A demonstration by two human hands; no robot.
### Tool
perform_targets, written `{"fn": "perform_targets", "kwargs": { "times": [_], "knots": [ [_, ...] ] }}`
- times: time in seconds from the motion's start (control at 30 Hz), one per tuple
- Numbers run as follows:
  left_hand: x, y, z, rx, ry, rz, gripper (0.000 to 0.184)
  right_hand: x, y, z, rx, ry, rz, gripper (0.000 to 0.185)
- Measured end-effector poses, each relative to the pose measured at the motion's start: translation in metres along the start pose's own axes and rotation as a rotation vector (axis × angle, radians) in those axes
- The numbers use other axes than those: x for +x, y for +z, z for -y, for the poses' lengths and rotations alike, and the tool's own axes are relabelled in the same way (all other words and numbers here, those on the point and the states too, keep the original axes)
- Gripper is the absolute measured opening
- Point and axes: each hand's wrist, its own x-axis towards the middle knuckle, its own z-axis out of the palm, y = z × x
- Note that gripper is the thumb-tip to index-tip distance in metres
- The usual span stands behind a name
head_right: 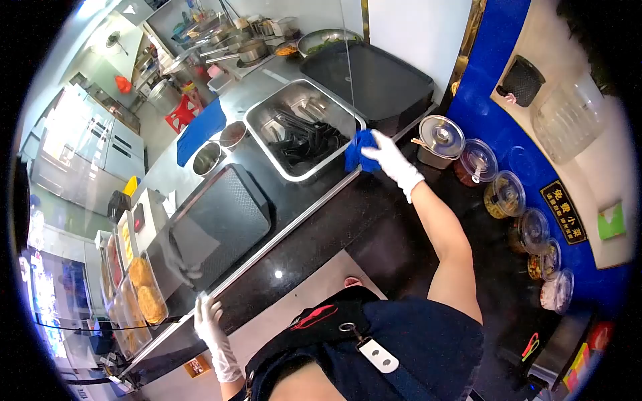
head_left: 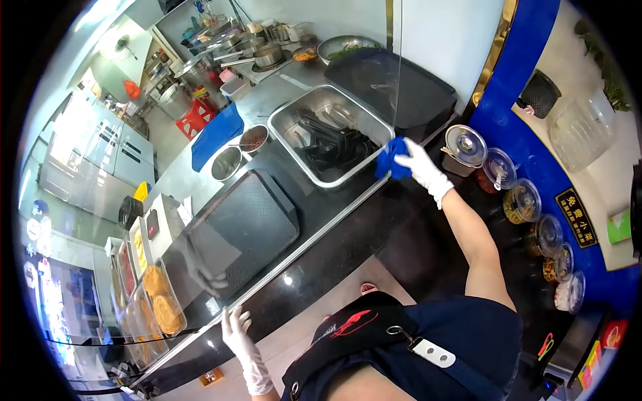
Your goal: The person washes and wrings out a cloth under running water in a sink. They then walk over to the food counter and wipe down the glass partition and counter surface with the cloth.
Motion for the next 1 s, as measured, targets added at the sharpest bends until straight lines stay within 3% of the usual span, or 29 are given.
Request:
{"fn": "perform_targets", "kwargs": {
  "times": [0.17,0.3,0.37,0.43,0.47,0.5,0.6,0.7,0.77,0.8,0.83,0.9,0.97,1.0],
  "knots": [
    [0.019,-0.076,0.045,-0.164,-0.021,-0.405,0.044,0.011,0.026,0.124,0.087,-0.186,0.103,0.028],
    [0.035,-0.107,0.059,-0.031,0.081,-0.588,0.044,0.016,0.060,0.161,0.242,-0.348,-0.047,0.039],
    [0.049,-0.120,0.072,-0.021,0.136,-0.653,0.044,0.018,0.073,0.169,0.233,-0.362,-0.018,0.039],
    [0.040,-0.112,0.045,0.226,0.462,-0.652,0.033,0.023,0.088,0.183,0.074,-0.410,-0.023,0.039],
    [0.030,-0.106,0.021,0.237,0.313,-0.655,0.039,0.025,0.090,0.191,0.031,-0.429,-0.022,0.039],
    [0.032,-0.109,0.019,0.390,0.386,-0.680,0.037,0.027,0.093,0.203,0.004,-0.427,-0.036,0.040],
    [0.031,-0.111,0.003,0.239,0.356,-0.573,0.040,0.037,0.105,0.241,-0.226,-0.635,-0.273,0.040],
    [0.083,-0.144,0.059,0.019,0.222,-0.389,0.047,0.057,0.105,0.281,-0.450,-0.742,-0.451,0.045],
    [0.100,-0.143,0.079,-0.080,0.380,-0.420,0.046,0.048,0.123,0.314,-0.569,-0.783,-0.524,0.065],
    [0.093,-0.140,0.069,0.234,0.468,-0.449,0.039,0.043,0.138,0.325,-0.694,-0.931,-0.670,0.061],
    [0.068,-0.125,0.027,0.196,0.429,-0.407,0.037,0.030,0.156,0.331,-0.588,-1.021,-0.602,0.056],
    [0.065,-0.119,0.021,0.190,0.379,-0.501,0.031,-0.001,0.220,0.337,-0.316,-1.137,-0.673,0.044],
    [0.073,-0.122,0.035,0.236,0.506,-0.619,0.026,-0.017,0.258,0.338,-0.365,-1.251,-0.732,0.032],
    [0.076,-0.123,0.036,0.248,0.538,-0.632,0.024,-0.004,0.250,0.331,-0.332,-1.354,-0.568,0.031]
  ]
}}
